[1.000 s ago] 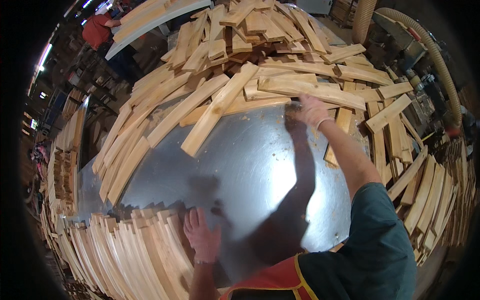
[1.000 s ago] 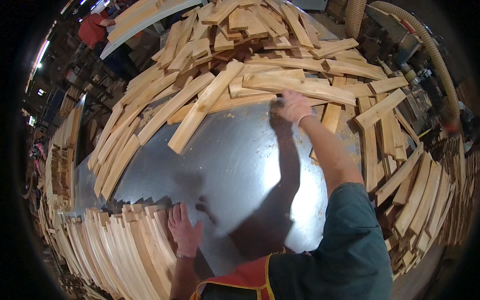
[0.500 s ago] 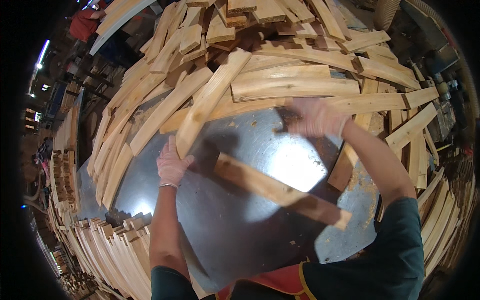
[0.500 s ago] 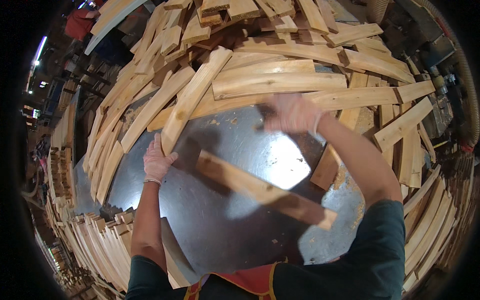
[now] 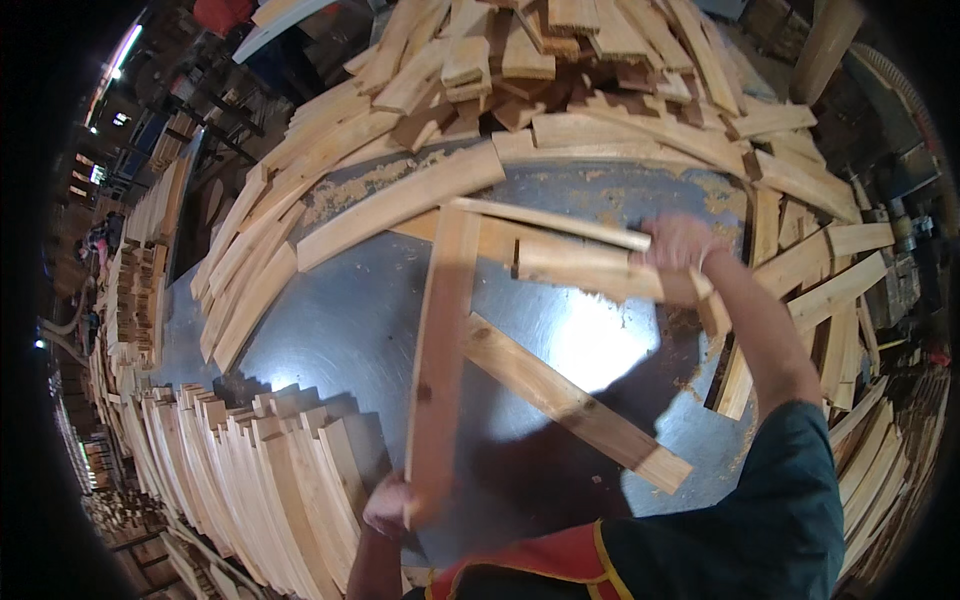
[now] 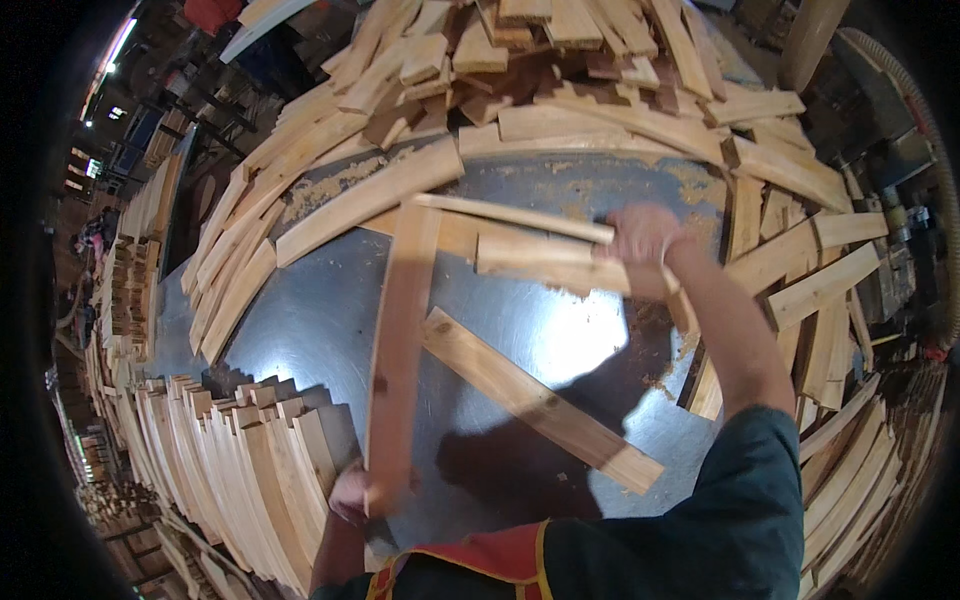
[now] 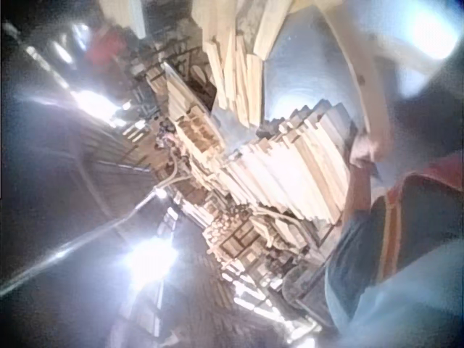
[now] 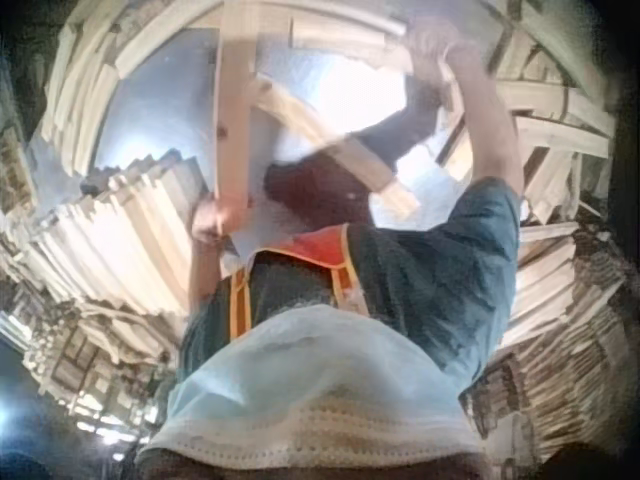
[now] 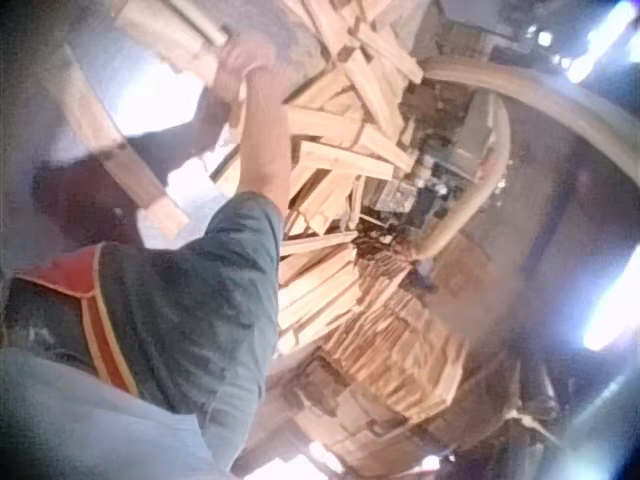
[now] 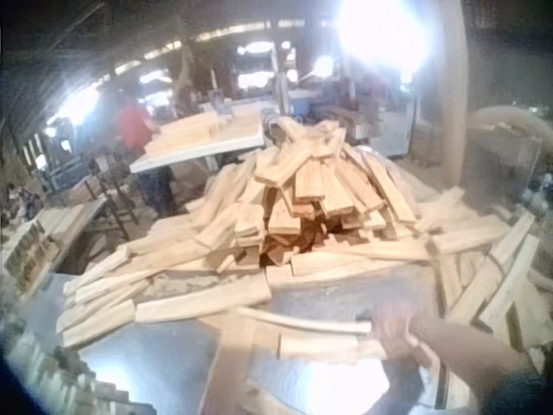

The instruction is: The person sorts and stacks thin wooden planks on a metal table. They pick up individual pieces from a scattered pile, align them, and place them into a neat stack. The person occasionally moves the stack to a different location on the table.

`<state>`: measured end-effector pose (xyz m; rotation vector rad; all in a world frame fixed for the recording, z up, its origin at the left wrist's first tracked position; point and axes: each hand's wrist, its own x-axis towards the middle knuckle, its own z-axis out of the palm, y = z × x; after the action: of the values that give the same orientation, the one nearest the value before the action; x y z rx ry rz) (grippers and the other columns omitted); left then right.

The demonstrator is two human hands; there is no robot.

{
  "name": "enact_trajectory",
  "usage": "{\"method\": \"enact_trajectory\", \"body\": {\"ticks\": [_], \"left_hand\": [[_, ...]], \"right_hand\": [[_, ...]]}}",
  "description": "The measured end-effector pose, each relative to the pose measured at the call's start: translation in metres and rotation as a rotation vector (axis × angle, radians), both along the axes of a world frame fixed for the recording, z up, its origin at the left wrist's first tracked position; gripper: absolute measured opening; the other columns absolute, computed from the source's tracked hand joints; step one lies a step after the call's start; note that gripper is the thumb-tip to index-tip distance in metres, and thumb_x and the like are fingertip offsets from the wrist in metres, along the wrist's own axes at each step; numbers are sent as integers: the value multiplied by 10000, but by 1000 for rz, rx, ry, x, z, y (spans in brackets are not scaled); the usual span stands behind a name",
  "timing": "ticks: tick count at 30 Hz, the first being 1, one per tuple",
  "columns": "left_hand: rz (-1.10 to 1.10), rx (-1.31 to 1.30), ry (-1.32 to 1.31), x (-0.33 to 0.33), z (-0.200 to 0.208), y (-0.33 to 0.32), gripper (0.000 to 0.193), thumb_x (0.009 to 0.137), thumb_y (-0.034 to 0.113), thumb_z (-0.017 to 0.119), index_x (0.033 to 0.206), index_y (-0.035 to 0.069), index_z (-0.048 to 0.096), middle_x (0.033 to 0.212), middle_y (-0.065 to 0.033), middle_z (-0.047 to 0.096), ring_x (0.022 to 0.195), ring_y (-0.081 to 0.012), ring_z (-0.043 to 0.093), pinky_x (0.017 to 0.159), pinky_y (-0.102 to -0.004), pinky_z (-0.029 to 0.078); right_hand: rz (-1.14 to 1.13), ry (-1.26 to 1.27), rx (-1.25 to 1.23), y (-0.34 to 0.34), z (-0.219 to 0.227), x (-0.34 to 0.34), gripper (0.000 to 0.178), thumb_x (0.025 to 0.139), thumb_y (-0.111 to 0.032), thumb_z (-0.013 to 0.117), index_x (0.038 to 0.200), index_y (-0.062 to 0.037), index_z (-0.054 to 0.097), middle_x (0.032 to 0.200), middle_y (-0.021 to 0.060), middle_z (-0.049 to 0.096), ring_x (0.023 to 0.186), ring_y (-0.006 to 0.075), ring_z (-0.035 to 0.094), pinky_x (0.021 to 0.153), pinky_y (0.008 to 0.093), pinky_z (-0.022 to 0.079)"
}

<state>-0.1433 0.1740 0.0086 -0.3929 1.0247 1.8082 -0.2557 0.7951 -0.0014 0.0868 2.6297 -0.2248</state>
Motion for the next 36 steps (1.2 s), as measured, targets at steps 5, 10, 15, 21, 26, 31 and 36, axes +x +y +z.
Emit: {"method": "enact_trajectory", "body": {"ticks": [5,10,15,21,26,31,36], "left_hand": [[-70,-204,25,26,19,31,627,910,164,772,1458,-33,540,1264,-204,723,1132,-334,729,931,-438,613],[-87,-326,273,71,-1,-33,590,900,124,733,1447,-8,557,1325,-185,706,1185,-311,706,966,-399,588],[-300,-1319,1144,162,-2,-107,689,825,222,757,1478,78,594,1481,-183,587,1454,-414,475,1218,-529,376],[-404,-1952,1404,239,-45,-198,815,827,321,772,1561,109,489,1587,-161,468,1487,-445,410,1185,-626,368],[-375,-1124,1225,182,15,-132,756,875,432,733,1519,88,535,1505,-150,561,1417,-386,509,1151,-493,440],[-600,-1663,1333,136,-24,-91,705,886,375,714,1444,-26,555,1398,-170,578,1232,-349,581,1034,-405,471],[-501,-1710,1486,139,-19,-119,673,859,247,715,1473,58,516,1411,-171,556,1336,-365,514,1134,-531,414]], "right_hand": [[-180,-136,-43,-89,16,89,761,976,-678,580,1365,-32,685,1178,244,758,1125,425,714,979,492,564],[-579,-12,-534,-157,5,182,654,987,-559,668,1318,4,695,1066,192,779,944,290,760,851,412,585],[-953,32,-1236,-273,18,254,502,940,-398,820,1236,-3,727,1000,45,743,826,152,684,770,323,577],[-992,-2,-1288,-401,3,292,434,1041,-353,684,1328,-28,688,1117,113,764,935,186,736,858,334,607],[-554,35,-654,-511,-71,293,527,957,-462,648,1240,-24,721,1018,279,757,968,461,736,845,502,593],[473,-439,-851,-561,-18,285,586,945,-449,658,1406,-87,641,1264,224,721,1165,382,695,1004,438,542],[254,-197,-1196,-437,-29,215,640,1024,-466,673,1497,-44,583,1388,181,667,1287,289,624,1113,395,482]]}}
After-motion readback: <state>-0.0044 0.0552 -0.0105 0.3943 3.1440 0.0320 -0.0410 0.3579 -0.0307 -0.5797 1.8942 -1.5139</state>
